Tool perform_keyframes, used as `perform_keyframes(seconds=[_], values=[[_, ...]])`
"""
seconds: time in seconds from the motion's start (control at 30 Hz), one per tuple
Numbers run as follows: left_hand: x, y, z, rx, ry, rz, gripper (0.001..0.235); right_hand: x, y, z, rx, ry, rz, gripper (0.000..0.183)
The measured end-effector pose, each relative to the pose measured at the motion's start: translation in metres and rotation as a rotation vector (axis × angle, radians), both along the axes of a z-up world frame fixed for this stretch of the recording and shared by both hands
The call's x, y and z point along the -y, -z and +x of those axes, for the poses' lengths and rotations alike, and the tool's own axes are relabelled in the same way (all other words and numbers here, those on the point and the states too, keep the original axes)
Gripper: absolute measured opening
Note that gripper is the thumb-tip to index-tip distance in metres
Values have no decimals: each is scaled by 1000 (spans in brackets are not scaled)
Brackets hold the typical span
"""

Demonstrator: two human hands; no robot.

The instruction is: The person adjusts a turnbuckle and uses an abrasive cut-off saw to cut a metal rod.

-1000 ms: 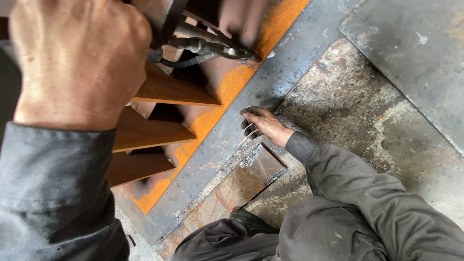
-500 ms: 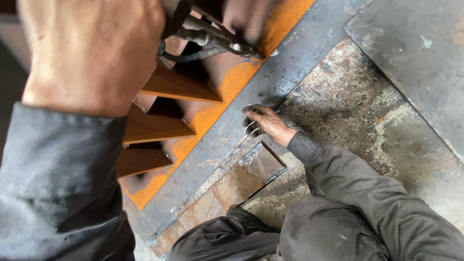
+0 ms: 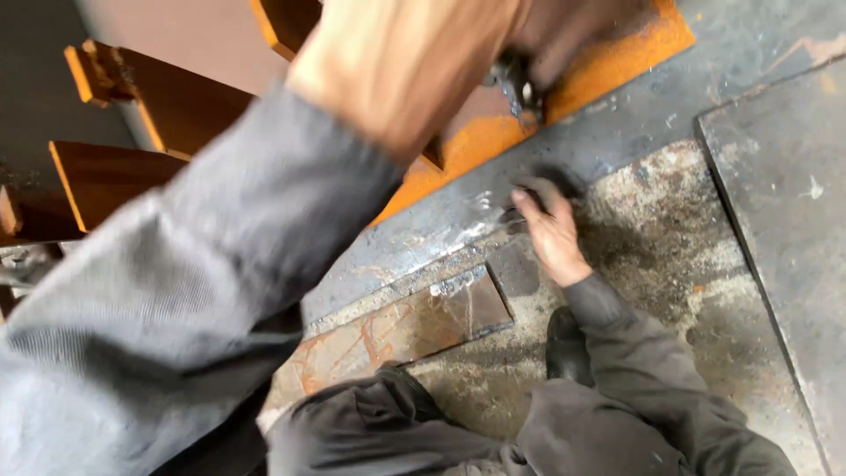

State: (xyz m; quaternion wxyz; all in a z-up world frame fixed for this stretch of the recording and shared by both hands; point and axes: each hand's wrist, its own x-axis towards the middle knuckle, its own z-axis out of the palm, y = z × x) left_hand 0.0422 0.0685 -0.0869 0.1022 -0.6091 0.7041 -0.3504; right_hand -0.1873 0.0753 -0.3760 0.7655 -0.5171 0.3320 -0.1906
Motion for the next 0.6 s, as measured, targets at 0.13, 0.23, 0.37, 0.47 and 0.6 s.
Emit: perform_keyframes(seconds=[0.13, 0.23, 0.37, 0.47, 0.6], values=[[-63, -45, -6, 13, 26, 142, 17, 24, -55, 0, 19, 116, -559, 44], [-115, -55, 6, -27, -182, 293, 18, 35, -113, 14, -97, 7, -1109, 71], [-195, -36, 26, -311, -340, 393, 14, 19, -110, 23, -100, -325, -1193, 78], [-247, -33, 47, -524, -410, 367, 20, 2, -124, 34, -175, -766, -1001, 49], [-315, -50, 90, -972, -500, 418, 26, -31, -222, 101, -167, -1047, -899, 47]])
